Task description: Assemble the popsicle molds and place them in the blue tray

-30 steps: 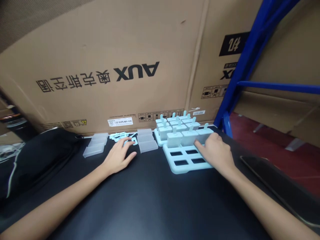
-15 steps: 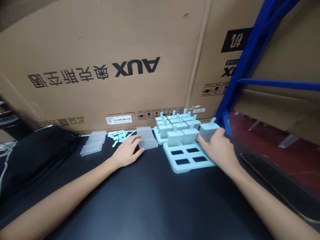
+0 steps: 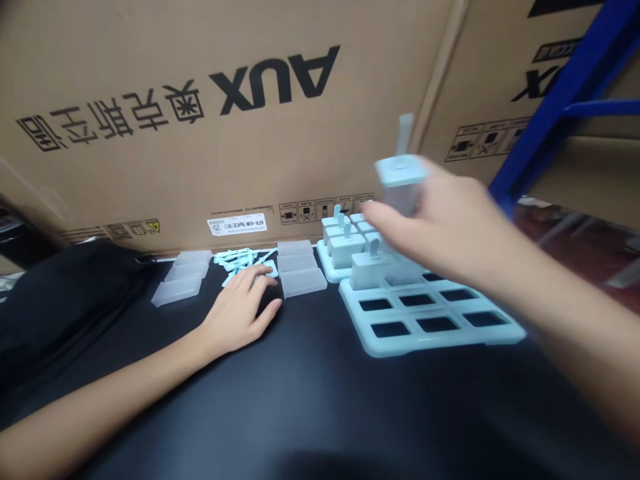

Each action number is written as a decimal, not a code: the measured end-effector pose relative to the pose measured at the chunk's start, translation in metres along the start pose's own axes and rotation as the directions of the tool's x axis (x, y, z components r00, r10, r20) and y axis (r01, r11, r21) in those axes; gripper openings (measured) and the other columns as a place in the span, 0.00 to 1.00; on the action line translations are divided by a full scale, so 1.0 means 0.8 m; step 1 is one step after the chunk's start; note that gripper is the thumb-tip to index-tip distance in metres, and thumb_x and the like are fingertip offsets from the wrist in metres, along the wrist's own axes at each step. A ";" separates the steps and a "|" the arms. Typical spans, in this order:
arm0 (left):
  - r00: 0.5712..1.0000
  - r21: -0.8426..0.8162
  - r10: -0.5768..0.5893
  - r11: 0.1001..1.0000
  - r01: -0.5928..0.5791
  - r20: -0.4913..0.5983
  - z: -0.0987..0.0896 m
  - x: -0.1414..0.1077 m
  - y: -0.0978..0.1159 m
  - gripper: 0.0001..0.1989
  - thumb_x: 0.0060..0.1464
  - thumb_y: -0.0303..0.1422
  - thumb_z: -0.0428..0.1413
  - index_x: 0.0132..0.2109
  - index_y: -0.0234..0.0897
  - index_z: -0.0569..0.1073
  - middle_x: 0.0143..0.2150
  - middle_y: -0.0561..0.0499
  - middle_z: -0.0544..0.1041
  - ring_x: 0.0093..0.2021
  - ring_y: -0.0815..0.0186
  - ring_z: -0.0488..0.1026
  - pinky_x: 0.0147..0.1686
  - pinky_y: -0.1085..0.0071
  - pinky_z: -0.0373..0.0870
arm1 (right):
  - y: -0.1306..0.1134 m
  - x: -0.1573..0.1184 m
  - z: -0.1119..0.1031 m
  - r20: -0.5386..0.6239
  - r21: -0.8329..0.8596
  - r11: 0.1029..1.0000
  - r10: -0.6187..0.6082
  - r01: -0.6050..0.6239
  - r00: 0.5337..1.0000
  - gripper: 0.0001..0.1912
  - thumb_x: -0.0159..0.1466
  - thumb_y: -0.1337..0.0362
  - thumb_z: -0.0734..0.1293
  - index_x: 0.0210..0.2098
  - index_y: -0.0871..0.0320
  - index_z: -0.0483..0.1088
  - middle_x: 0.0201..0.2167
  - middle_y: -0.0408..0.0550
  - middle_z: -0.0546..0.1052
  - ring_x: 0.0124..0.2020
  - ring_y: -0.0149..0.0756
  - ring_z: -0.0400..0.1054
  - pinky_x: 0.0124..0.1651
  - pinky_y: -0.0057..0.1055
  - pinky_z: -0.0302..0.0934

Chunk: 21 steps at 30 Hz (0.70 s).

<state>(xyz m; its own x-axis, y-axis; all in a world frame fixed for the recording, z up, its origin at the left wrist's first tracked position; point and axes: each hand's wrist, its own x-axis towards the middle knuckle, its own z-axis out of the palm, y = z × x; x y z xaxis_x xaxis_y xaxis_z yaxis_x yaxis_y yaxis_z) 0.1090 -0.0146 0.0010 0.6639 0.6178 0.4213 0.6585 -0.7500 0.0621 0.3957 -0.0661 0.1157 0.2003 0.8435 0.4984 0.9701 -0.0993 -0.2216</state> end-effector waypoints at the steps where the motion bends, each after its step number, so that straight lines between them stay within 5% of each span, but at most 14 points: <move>1: 1.000 0.026 -0.030 0.999 0.030 0.000 -0.001 -0.004 -0.002 0.14 0.64 0.39 0.48 0.51 0.37 0.68 0.59 0.41 0.67 0.62 0.52 0.63 0.60 0.53 0.63 | -0.031 0.012 0.000 0.083 0.045 0.998 -0.052 0.048 0.995 0.21 0.62 0.52 0.60 0.48 0.57 0.69 0.36 0.55 0.77 0.35 0.43 0.70 0.36 0.37 0.61; 4: 0.989 0.107 -0.145 0.984 0.145 0.000 0.001 -0.011 -0.009 0.14 0.63 0.40 0.49 0.49 0.36 0.68 0.60 0.40 0.66 0.66 0.46 0.57 0.62 0.48 0.60 | -0.102 0.045 0.022 0.318 0.033 0.966 -0.255 0.258 0.913 0.22 0.59 0.53 0.62 0.49 0.58 0.69 0.36 0.55 0.77 0.34 0.45 0.71 0.33 0.36 0.61; 8: 0.966 0.136 -0.254 0.960 0.244 0.058 0.006 -0.012 -0.017 0.14 0.63 0.42 0.49 0.47 0.38 0.68 0.59 0.41 0.67 0.67 0.44 0.56 0.61 0.43 0.58 | -0.153 0.073 0.074 0.505 -0.085 0.904 -0.323 0.419 0.800 0.30 0.57 0.56 0.65 0.56 0.63 0.67 0.49 0.65 0.75 0.45 0.55 0.71 0.41 0.42 0.64; 16: 0.966 0.112 -0.245 0.965 0.236 0.079 0.008 -0.009 -0.017 0.13 0.62 0.42 0.49 0.48 0.39 0.67 0.57 0.42 0.69 0.63 0.47 0.61 0.59 0.46 0.63 | -0.181 0.093 0.121 0.718 -0.116 0.891 -0.230 0.439 0.657 0.53 0.57 0.41 0.62 0.71 0.66 0.42 0.60 0.67 0.67 0.55 0.61 0.66 0.48 0.49 0.64; 21: 0.963 0.115 -0.259 0.961 0.250 0.073 0.008 -0.009 -0.015 0.13 0.62 0.42 0.49 0.47 0.39 0.68 0.55 0.42 0.69 0.63 0.46 0.61 0.60 0.46 0.61 | -0.191 0.092 0.118 0.709 -0.102 0.868 -0.279 0.486 0.647 0.44 0.59 0.40 0.59 0.65 0.63 0.59 0.57 0.65 0.71 0.53 0.61 0.67 0.48 0.49 0.63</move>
<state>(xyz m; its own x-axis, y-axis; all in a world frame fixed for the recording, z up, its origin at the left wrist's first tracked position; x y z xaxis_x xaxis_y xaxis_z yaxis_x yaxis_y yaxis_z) 0.0989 -0.0085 -0.0082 0.4948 0.8066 0.3233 0.8398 -0.5395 0.0604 0.2497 0.0611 0.1076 -0.2387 0.9481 -0.2099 0.9533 0.2700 0.1353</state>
